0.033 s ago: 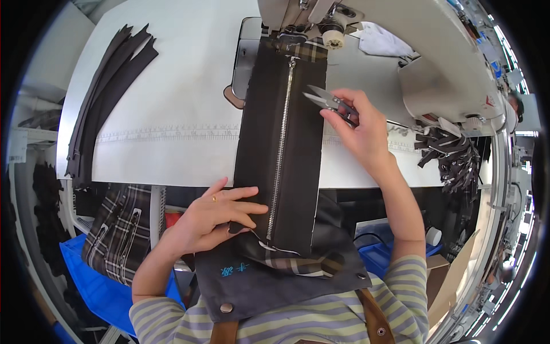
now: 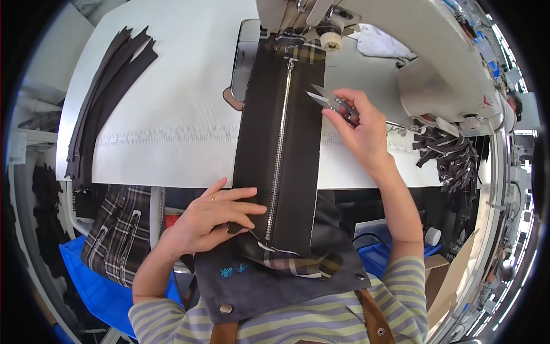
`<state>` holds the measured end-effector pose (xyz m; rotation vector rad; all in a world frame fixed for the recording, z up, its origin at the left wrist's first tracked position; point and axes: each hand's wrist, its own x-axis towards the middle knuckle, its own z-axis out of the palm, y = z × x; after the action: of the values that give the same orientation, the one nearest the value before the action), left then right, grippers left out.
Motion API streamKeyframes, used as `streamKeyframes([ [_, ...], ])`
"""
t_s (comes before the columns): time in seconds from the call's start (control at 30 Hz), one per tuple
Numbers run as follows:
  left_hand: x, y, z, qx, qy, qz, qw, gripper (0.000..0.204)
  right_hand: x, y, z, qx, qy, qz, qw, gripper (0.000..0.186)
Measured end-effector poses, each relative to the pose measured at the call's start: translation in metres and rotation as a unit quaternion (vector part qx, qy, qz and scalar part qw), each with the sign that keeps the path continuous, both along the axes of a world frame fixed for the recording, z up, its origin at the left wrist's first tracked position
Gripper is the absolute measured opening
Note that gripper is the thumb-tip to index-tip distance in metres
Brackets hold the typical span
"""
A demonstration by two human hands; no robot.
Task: Sewing zippers onto plaid fabric components using an industrial sewing machine.
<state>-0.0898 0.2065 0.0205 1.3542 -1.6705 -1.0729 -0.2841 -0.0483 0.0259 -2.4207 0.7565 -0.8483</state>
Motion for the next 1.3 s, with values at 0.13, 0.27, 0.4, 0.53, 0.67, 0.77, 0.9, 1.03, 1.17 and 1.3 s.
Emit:
streamKeyframes([
  [0.13, 0.008, -0.007, 0.015, 0.010, -0.014, -0.064, 0.998, 0.021, -0.013, -0.013, -0.006, -0.029, 0.016, -0.027, 0.999, 0.026],
  [0.27, 0.016, -0.042, 0.024, -0.029, -0.116, -0.090, 0.989, 0.045, -0.018, -0.023, -0.014, -0.051, 0.043, -0.068, 0.995, 0.019],
  [0.4, 0.005, -0.090, 0.007, -0.133, -0.362, -0.020, 0.923, 0.074, -0.018, -0.028, -0.018, -0.091, 0.048, -0.084, 0.991, 0.019],
  [0.53, 0.002, -0.071, 0.000, -0.098, -0.396, 0.020, 0.913, 0.075, -0.020, -0.028, -0.019, -0.108, 0.062, -0.109, 0.986, 0.021],
  [0.67, 0.010, -0.020, -0.001, -0.017, -0.468, 0.154, 0.870, 0.081, -0.020, -0.029, -0.021, -0.118, 0.075, -0.111, 0.984, 0.023],
  [0.77, 0.028, -0.007, -0.006, -0.024, -0.496, 0.271, 0.825, 0.077, -0.017, -0.033, -0.017, -0.224, 0.106, -0.092, 0.964, 0.025],
  [0.9, 0.039, -0.016, -0.007, -0.022, -0.505, 0.292, 0.812, 0.072, -0.001, -0.031, -0.003, -0.386, 0.098, -0.030, 0.917, 0.034],
  [1.03, 0.042, -0.028, -0.001, 0.006, -0.473, 0.284, 0.834, 0.068, 0.051, -0.023, -0.002, -0.321, 0.147, 0.081, 0.932, 0.038],
  [1.17, 0.058, -0.039, -0.010, -0.067, -0.462, 0.285, 0.837, 0.055, 0.106, -0.027, -0.009, -0.398, 0.292, 0.098, 0.864, 0.045],
  [1.3, 0.077, -0.055, -0.026, -0.082, -0.455, 0.296, 0.836, 0.051, 0.105, -0.027, -0.009, -0.350, 0.219, 0.150, 0.898, 0.045],
])
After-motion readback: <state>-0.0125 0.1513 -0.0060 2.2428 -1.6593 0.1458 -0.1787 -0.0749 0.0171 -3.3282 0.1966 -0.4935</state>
